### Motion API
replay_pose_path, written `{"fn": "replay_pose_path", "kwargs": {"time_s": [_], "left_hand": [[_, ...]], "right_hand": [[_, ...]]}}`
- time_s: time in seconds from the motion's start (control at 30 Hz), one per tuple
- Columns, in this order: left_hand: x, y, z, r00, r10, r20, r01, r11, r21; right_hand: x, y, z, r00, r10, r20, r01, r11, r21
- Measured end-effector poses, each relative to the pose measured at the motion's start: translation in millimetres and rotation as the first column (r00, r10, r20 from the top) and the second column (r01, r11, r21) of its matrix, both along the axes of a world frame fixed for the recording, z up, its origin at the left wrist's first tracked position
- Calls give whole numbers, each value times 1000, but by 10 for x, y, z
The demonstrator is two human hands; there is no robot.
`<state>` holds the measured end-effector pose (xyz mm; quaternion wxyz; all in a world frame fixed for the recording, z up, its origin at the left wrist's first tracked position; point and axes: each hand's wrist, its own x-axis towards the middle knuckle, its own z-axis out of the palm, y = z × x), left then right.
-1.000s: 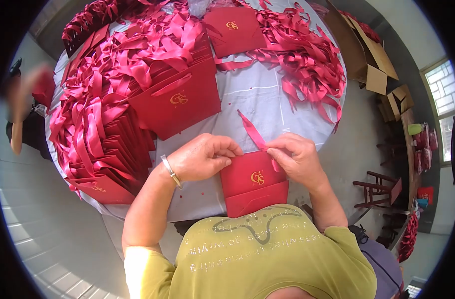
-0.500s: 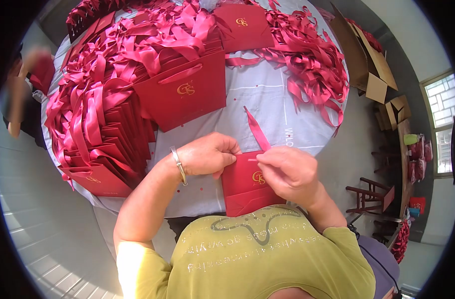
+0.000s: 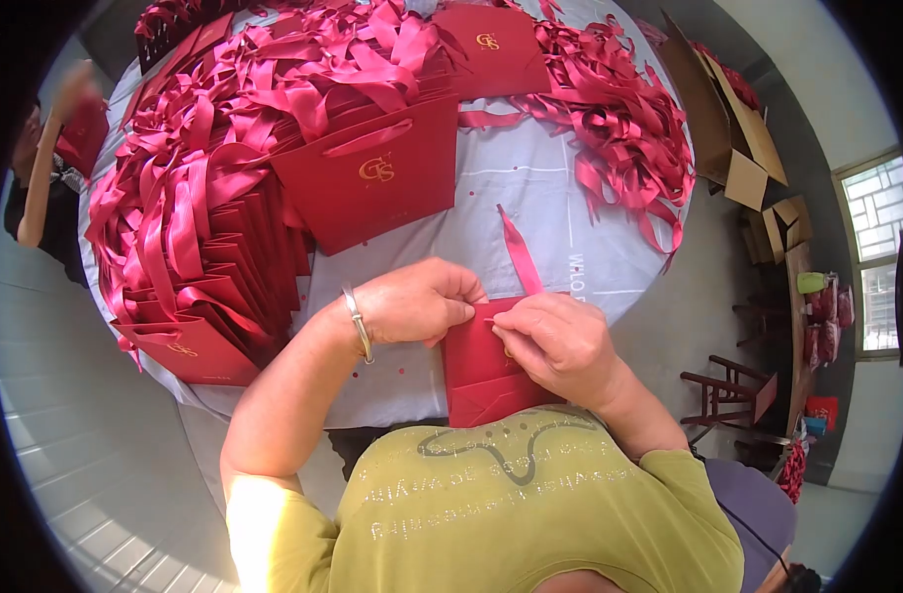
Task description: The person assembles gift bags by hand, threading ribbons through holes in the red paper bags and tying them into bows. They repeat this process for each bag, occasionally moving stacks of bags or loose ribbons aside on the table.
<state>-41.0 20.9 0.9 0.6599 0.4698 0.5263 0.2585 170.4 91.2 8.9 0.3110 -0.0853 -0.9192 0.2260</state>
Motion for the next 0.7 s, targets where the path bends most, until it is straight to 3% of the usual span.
{"fn": "replay_pose_path", "kwargs": {"time_s": [0.37,0.47,0.53,0.7], "left_hand": [[77,-36,60,996,63,-56,-61,998,31],[94,-48,24,992,93,-91,-83,991,106],[101,-57,7,975,100,-199,-50,969,242],[122,-75,-14,971,149,-187,-92,955,282]], "right_hand": [[-48,-90,35,987,-99,129,70,975,209],[-76,-153,5,969,-149,200,85,951,296],[-102,-216,43,944,-183,273,75,929,363],[-221,-341,161,878,-289,382,87,880,467]]}}
